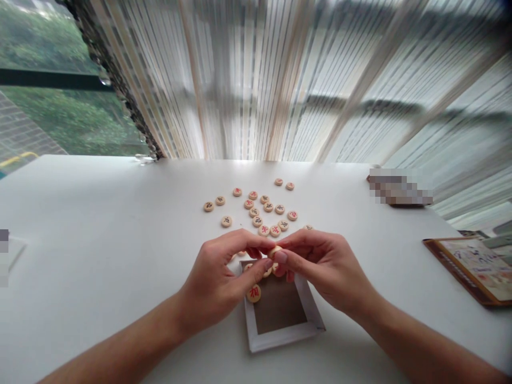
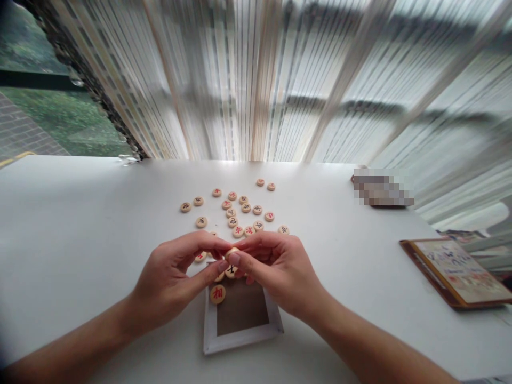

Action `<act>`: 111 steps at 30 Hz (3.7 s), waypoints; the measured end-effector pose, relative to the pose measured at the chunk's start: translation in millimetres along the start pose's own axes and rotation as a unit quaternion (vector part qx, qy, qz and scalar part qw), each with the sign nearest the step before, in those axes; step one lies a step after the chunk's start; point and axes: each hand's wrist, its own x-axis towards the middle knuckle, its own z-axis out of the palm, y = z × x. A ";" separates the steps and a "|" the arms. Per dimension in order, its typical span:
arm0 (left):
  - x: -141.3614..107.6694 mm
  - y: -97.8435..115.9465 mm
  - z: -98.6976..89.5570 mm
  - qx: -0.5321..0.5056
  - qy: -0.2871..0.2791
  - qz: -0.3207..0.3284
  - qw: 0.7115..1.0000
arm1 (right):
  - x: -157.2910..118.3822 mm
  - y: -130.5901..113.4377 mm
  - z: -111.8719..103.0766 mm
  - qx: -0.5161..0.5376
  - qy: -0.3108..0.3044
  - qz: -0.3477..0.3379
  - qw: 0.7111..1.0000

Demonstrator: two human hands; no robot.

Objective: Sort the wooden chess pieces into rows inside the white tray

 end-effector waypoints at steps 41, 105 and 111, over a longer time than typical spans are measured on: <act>3.7 2.9 4.9 -0.326 -0.024 -0.166 0.930 | 0.5 6.4 -6.3 0.071 -0.070 0.041 0.994; -7.1 2.3 2.0 -0.027 -0.001 0.034 0.999 | -6.9 -8.2 0.9 -0.021 -0.090 0.017 0.996; -7.1 1.3 1.7 -0.034 0.003 0.021 0.999 | -4.7 -9.7 -0.8 0.014 -0.107 0.021 0.994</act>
